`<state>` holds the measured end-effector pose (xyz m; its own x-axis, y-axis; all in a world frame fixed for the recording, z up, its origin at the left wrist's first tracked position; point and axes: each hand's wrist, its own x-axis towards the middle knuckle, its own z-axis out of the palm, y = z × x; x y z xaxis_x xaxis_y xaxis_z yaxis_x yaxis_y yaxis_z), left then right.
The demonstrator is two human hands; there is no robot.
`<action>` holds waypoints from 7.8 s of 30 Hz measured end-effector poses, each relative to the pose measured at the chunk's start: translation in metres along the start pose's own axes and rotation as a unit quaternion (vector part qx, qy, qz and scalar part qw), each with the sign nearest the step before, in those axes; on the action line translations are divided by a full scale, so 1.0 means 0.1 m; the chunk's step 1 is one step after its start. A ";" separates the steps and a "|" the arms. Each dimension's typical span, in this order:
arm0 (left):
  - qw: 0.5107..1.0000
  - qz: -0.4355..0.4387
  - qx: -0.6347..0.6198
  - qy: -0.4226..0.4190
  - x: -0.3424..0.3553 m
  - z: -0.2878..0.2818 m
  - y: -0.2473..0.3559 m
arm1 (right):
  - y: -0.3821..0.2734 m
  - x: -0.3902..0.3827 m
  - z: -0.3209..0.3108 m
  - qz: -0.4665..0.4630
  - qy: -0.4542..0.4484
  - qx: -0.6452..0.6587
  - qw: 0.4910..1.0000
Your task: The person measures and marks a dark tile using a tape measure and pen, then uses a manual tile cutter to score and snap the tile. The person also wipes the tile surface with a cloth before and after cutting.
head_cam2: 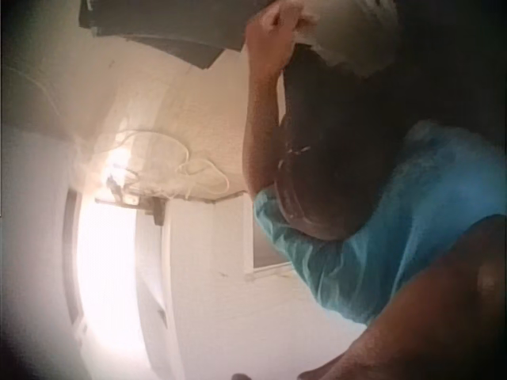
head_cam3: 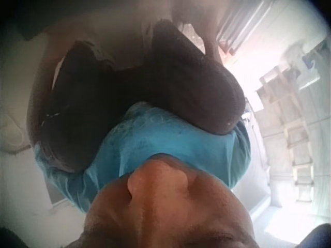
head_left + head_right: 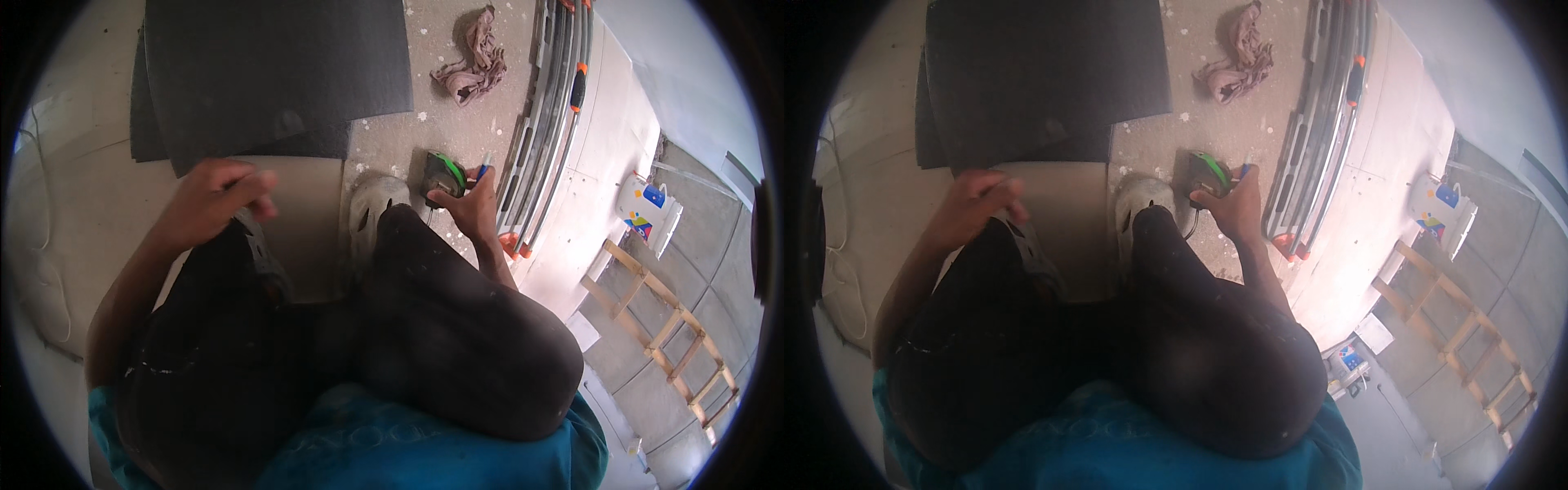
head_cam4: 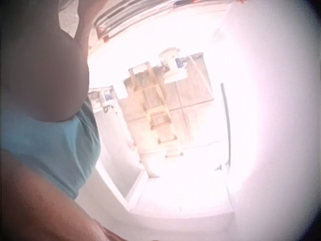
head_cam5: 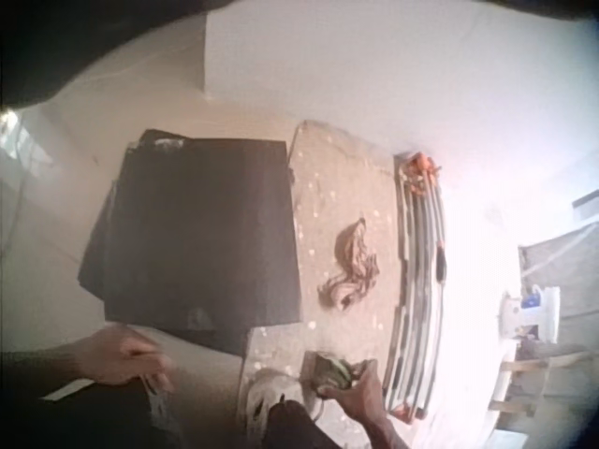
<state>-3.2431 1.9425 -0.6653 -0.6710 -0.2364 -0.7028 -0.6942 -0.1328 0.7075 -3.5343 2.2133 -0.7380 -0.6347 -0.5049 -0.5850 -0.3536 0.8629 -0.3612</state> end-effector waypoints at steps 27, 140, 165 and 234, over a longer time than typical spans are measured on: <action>0.972 -0.084 -0.159 -0.153 -0.05 0.41 -0.73 | -1.47 -0.28 0.86 -0.137 -0.484 0.172 0.847; 0.967 -0.013 0.252 0.035 0.48 0.12 -0.08 | -0.03 1.35 -0.51 -0.339 -0.030 -0.237 0.910; 0.790 0.292 0.296 0.450 2.56 1.70 -0.47 | 0.50 1.73 -0.35 -0.418 0.079 -0.194 0.884; 0.767 0.317 0.316 0.460 2.58 1.77 -0.57 | 0.34 1.58 0.24 -0.596 0.098 0.178 0.777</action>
<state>-3.4224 2.0595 -0.8999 -0.6602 -0.6782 0.3227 -0.4865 0.7135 0.5042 -3.6301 2.1624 -0.8602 -0.1069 -0.8974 0.4282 -0.5800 -0.2935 -0.7599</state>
